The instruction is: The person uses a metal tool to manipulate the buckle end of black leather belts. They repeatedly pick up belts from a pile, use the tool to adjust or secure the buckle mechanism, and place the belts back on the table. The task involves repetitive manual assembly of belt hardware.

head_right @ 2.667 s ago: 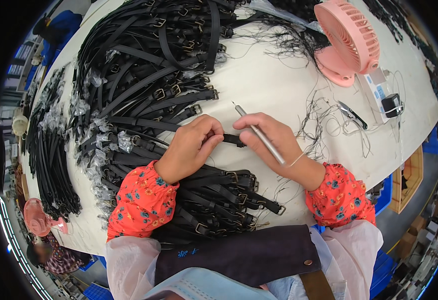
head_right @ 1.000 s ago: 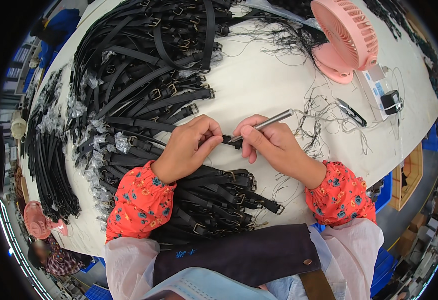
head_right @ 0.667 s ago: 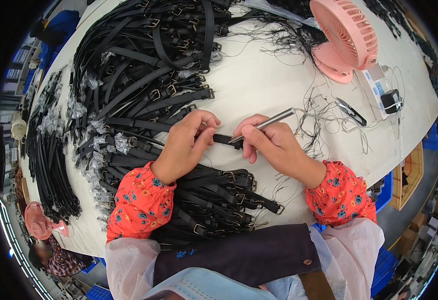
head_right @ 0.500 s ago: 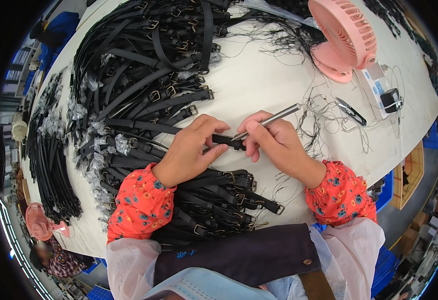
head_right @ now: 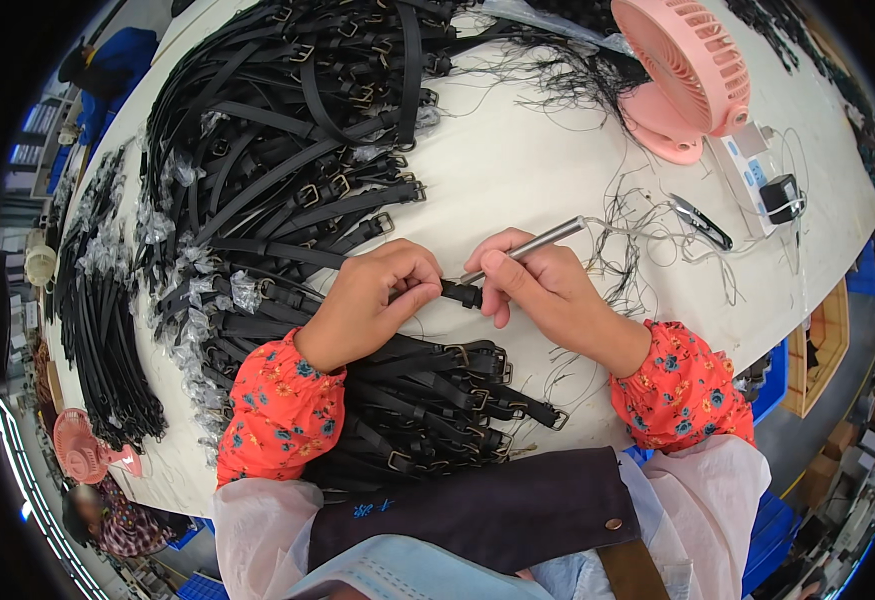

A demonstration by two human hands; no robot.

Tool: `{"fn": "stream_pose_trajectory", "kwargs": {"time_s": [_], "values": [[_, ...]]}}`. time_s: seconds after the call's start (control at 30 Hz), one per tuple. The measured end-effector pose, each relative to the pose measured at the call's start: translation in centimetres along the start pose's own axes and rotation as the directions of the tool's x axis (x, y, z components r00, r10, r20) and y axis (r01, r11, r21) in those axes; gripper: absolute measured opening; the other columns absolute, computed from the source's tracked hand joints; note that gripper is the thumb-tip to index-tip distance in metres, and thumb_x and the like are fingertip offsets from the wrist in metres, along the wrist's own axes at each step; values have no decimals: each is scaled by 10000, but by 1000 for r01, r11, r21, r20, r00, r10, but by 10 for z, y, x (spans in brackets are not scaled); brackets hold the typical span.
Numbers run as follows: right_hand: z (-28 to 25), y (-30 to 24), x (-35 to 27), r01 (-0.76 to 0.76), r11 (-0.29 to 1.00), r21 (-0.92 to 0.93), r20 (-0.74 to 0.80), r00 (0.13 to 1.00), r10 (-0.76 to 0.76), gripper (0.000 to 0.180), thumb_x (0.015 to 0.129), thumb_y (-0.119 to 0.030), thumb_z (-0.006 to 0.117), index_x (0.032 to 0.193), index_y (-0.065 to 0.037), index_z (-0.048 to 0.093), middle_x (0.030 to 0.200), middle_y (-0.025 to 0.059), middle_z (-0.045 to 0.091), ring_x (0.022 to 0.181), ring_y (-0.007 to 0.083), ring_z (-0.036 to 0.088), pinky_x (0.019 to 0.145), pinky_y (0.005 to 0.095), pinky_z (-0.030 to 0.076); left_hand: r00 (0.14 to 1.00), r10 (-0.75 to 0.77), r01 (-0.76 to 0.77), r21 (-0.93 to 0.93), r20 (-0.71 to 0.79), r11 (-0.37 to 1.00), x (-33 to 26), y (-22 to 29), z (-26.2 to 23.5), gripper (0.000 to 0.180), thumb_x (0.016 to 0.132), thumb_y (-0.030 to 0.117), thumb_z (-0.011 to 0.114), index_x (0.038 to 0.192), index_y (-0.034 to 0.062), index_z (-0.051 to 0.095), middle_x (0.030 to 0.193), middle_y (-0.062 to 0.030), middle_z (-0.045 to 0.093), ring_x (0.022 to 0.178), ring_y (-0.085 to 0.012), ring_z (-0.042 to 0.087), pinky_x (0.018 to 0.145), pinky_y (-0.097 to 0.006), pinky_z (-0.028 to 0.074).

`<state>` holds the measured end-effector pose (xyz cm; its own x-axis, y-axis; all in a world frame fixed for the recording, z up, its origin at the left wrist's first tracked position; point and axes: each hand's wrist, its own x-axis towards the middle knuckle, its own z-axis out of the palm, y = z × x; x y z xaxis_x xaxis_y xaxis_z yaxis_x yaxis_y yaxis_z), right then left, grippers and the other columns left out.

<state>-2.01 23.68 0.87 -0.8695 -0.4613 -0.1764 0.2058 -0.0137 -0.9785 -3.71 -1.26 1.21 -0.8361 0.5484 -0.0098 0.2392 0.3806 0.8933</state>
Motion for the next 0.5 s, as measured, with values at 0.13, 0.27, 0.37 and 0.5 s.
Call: {"fn": "stream_pose_trajectory", "kwargs": {"time_s": [0.13, 0.27, 0.37, 0.5], "values": [[0, -2, 0, -20, 1000, -9, 2, 1000, 20, 337, 1108, -274, 468, 1113, 24, 626, 808, 58, 654, 667, 99, 624, 630, 237, 514, 999, 13, -12, -6, 45, 1000, 0, -2, -4, 74, 901, 17, 707, 926, -24, 650, 929, -86, 678, 721, -162, 598, 667, -300, 495], [0, -2, 1, -13, 1000, -19, 17, 1000, 13, 331, 1108, -278, 470, 1122, 14, 623, 799, 52, 653, 666, 97, 623, 627, 234, 511, 999, 8, -8, -12, 50, 1000, 0, -3, -4, 75, 904, 21, 704, 925, -26, 649, 936, -82, 682, 721, -158, 597, 669, -295, 496], [0, -2, 1, -15, 1000, -25, 23, 1000, 16, 327, 1108, -280, 470, 1123, 9, 623, 796, 49, 652, 665, 95, 623, 625, 233, 509, 999, 26, -25, -12, 42, 1000, 0, -3, -4, 102, 911, 60, 706, 943, -21, 653, 887, -121, 640, 706, -230, 626, 666, -335, 500], [0, -2, 1, -15, 999, -36, 30, 999, 16, 327, 1109, -279, 467, 1119, 7, 626, 799, 46, 652, 664, 94, 623, 625, 234, 508, 999, -5, 5, -7, 47, 1000, 0, -2, -5, 83, 908, 36, 697, 938, -25, 650, 945, -80, 679, 736, -158, 597, 681, -297, 495]]}}
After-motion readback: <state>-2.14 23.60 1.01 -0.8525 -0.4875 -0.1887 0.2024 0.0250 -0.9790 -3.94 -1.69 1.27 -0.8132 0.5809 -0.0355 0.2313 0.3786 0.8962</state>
